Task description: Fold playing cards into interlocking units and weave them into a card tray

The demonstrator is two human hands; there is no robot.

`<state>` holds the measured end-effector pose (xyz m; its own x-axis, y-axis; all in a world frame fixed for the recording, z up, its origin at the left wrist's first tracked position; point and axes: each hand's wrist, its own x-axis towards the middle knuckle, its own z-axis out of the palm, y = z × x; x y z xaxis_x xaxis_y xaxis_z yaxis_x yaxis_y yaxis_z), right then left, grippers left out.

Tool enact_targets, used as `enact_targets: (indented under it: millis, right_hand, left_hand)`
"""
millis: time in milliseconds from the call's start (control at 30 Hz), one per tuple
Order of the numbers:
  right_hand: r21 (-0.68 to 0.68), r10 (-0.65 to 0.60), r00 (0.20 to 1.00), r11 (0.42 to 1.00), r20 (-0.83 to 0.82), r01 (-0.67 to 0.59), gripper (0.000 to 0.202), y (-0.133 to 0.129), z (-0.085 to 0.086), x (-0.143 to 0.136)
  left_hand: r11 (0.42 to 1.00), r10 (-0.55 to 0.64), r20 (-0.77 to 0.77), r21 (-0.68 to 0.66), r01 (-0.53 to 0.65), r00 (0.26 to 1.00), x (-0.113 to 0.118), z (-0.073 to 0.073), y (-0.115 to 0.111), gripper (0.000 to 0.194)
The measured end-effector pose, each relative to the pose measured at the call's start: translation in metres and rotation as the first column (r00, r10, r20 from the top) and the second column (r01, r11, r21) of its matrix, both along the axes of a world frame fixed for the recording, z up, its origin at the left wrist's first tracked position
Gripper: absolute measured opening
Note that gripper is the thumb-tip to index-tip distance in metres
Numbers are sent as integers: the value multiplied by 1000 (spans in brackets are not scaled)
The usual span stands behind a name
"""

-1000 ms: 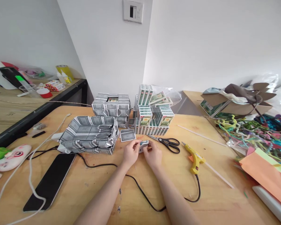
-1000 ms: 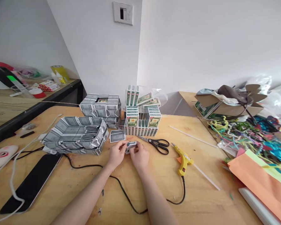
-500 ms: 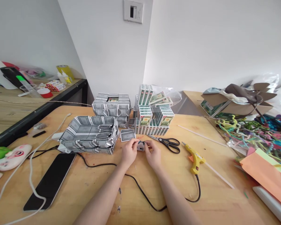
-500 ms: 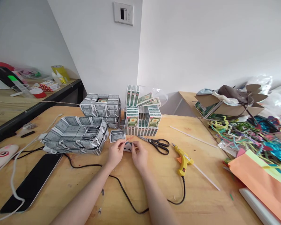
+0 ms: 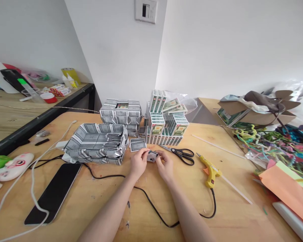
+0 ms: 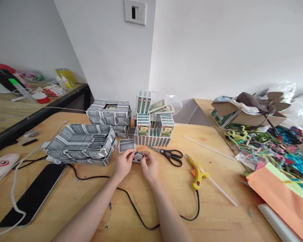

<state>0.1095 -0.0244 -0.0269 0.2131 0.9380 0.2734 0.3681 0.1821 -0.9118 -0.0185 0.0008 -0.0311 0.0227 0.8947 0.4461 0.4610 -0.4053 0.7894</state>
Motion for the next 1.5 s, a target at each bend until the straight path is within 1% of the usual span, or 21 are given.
enact_targets:
  millis: [67,167,267,367,433,533,633,700,833,933,1033,1267,1500]
  right_hand:
    - [-4,2,1000,1000,-24,-2,25,1,-2,0]
    - [0,-28,999,1000,-14,28,23,4,-7,1]
    - [-6,-75,997,997,-5,75,22,5,-9,4]
    - [-9,-99,995,995,-6,99,22,5,-8,5]
    - [-9,-101,995,995,-4,101,22,4,-6,5]
    - [1,-85,996,996,30,85,22,2,-4,2]
    - [9,-85,994,996,63,84,23,2,-4,2]
    - [8,-102,993,995,62,101,23,3,-4,3]
    - [27,-125,988,992,86,123,21,3,-5,5]
    - [54,-126,982,991,140,120,21,3,-7,6]
    - [79,-140,974,989,175,128,21,3,-9,6]
    - [104,-178,960,982,217,159,20,3,-9,7]
    - [81,-212,959,976,190,200,22,3,-7,7]
  left_hand:
    - [1000,-12,0,-11,12,1000,-1,0,0,16]
    - [998,-59,6,-31,59,998,0,-1,0,16]
    - [995,-85,10,-43,86,996,1,-1,-1,24]
    - [996,-87,-36,-31,86,996,4,-1,-3,30]
    - [997,-72,-78,-35,69,994,5,-1,-5,31]
    - [998,-9,-143,-55,2,990,6,-1,-5,35]
    - [998,36,-192,-42,-45,981,5,0,-5,37]
    - [999,29,-186,-27,-34,982,5,1,-5,37]
    - [998,-48,-114,-37,44,992,4,5,-7,37]
    - [998,-54,-80,-32,51,995,5,7,-7,27]
    - [999,-39,-74,-12,39,996,5,5,-7,18]
    - [1000,-21,-144,-19,19,989,6,3,-9,23]
    - [1000,-24,-233,-14,22,972,6,3,-9,27]
